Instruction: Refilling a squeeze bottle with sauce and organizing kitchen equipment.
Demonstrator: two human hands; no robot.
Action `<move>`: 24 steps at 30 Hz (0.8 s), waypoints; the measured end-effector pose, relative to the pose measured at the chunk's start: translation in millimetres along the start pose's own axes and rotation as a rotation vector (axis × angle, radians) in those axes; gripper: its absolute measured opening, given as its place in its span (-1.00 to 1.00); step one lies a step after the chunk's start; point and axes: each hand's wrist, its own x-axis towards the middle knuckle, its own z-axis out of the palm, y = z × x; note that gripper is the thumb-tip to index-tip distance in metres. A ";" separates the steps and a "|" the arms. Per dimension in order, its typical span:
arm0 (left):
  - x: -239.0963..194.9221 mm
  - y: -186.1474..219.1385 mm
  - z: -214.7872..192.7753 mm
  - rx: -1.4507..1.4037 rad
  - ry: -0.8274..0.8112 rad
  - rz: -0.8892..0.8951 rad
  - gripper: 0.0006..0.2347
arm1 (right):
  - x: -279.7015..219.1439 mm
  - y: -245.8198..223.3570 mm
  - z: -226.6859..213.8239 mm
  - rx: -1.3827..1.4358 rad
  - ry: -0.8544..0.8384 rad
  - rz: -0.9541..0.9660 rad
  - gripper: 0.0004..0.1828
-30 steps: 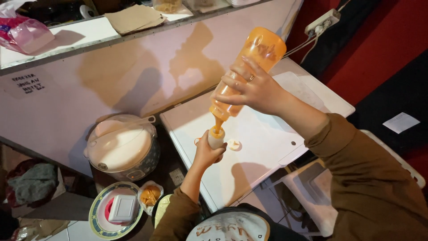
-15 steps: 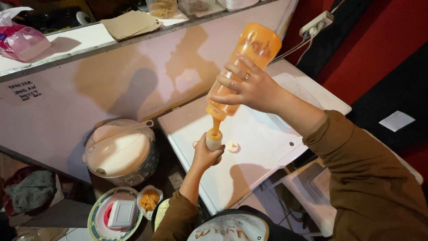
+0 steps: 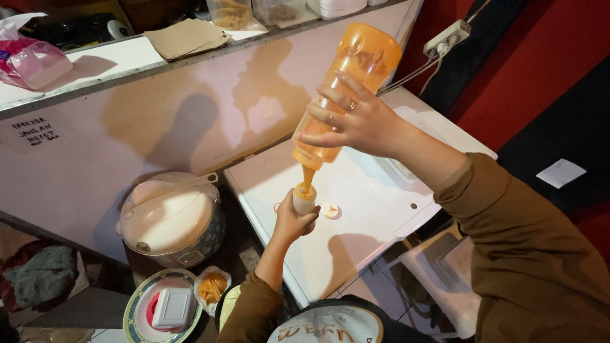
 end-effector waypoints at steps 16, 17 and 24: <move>5.9 -5.5 3.6 -0.019 -0.023 0.054 -0.55 | 4.4 7.4 -6.2 -0.027 -0.014 -0.045 -0.49; 5.5 -3.4 3.6 -0.012 -0.025 0.055 -0.55 | 4.5 7.5 -6.0 -0.026 -0.009 -0.047 -0.49; 7.2 -6.7 4.4 -0.006 -0.033 0.050 -0.54 | 8.2 8.0 -6.3 -0.051 0.014 -0.052 -0.50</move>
